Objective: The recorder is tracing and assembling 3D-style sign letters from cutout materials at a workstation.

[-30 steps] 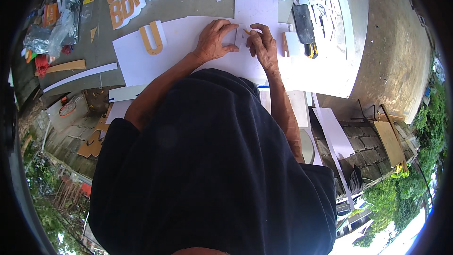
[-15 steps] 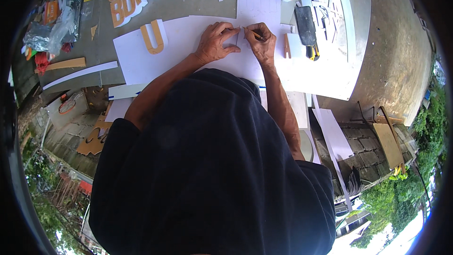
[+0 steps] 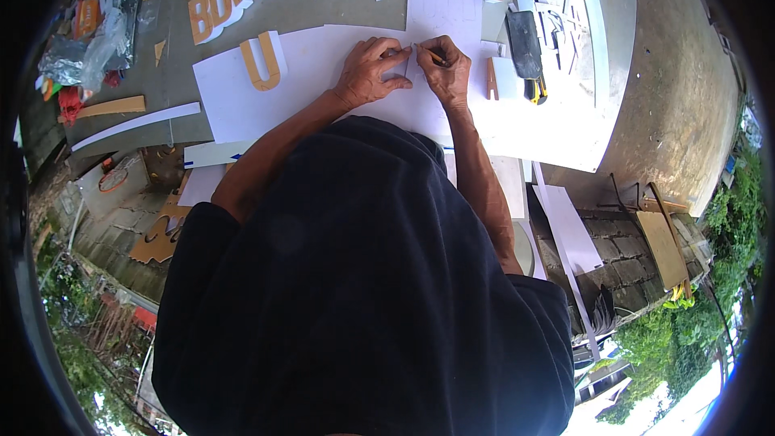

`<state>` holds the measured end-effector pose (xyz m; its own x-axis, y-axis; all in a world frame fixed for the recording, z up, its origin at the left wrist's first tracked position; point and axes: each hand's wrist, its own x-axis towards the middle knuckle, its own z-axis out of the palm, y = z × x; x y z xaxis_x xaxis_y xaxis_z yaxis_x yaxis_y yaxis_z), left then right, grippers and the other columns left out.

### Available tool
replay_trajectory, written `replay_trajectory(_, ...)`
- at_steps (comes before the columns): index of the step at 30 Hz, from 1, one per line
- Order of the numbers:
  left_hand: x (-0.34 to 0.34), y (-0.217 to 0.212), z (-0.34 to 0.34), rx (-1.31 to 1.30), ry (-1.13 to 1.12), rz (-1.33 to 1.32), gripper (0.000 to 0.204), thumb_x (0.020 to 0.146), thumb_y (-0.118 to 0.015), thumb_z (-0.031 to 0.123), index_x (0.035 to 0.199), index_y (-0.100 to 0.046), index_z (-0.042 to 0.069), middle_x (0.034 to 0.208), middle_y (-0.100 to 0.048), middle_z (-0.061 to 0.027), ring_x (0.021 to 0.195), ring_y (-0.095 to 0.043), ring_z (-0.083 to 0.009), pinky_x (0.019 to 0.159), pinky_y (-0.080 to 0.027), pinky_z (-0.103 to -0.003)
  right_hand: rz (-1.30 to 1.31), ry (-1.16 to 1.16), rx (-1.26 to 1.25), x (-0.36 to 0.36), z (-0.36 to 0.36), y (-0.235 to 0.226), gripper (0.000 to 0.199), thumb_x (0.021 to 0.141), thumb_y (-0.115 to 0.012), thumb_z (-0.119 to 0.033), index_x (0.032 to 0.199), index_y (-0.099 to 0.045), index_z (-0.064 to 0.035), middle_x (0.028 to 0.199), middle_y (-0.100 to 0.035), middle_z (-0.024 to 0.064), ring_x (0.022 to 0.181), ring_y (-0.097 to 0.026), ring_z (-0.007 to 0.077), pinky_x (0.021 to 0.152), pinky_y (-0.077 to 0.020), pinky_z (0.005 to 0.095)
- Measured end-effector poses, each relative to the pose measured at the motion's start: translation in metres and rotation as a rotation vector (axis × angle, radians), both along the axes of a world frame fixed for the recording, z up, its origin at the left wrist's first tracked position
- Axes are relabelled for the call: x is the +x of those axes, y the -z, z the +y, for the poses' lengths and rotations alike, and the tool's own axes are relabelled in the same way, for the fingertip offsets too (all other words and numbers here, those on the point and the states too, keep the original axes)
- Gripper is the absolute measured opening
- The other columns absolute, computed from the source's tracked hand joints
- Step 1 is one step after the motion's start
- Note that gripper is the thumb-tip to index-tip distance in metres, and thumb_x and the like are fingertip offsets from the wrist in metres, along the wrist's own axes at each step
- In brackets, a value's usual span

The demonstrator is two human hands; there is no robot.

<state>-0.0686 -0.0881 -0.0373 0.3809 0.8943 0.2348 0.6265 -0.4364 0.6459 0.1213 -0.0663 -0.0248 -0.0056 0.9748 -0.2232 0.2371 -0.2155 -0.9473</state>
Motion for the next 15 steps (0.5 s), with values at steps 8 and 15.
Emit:
replay_trajectory(8,0.000,0.000,0.000,-0.002,0.001,-0.007,0.059,0.067,-0.087,0.037,0.118,-0.073,0.011,0.112,-0.060,-0.0009,0.103,-0.058,-0.0223,0.091,-0.046,-0.038,0.039,0.022,-0.031,0.001,-0.001,0.000,0.015,0.088,-0.074,-0.014,0.088,-0.067,-0.0004,0.076,-0.070,0.0030,0.071,-0.062,0.0065,0.066,-0.0516,0.0243)
replay_trajectory(15,0.000,-0.001,0.001,0.007,-0.001,-0.005,0.059,0.067,-0.087,0.037,0.118,-0.074,0.011,0.112,-0.060,-0.0009,0.102,-0.058,-0.0225,0.091,-0.047,-0.039,-0.016,0.008,-0.004,0.001,-0.002,0.006,0.016,0.089,-0.074,-0.015,0.088,-0.068,0.0002,0.076,-0.070,0.0036,0.071,-0.062,0.0068,0.066,-0.0515,0.0239)
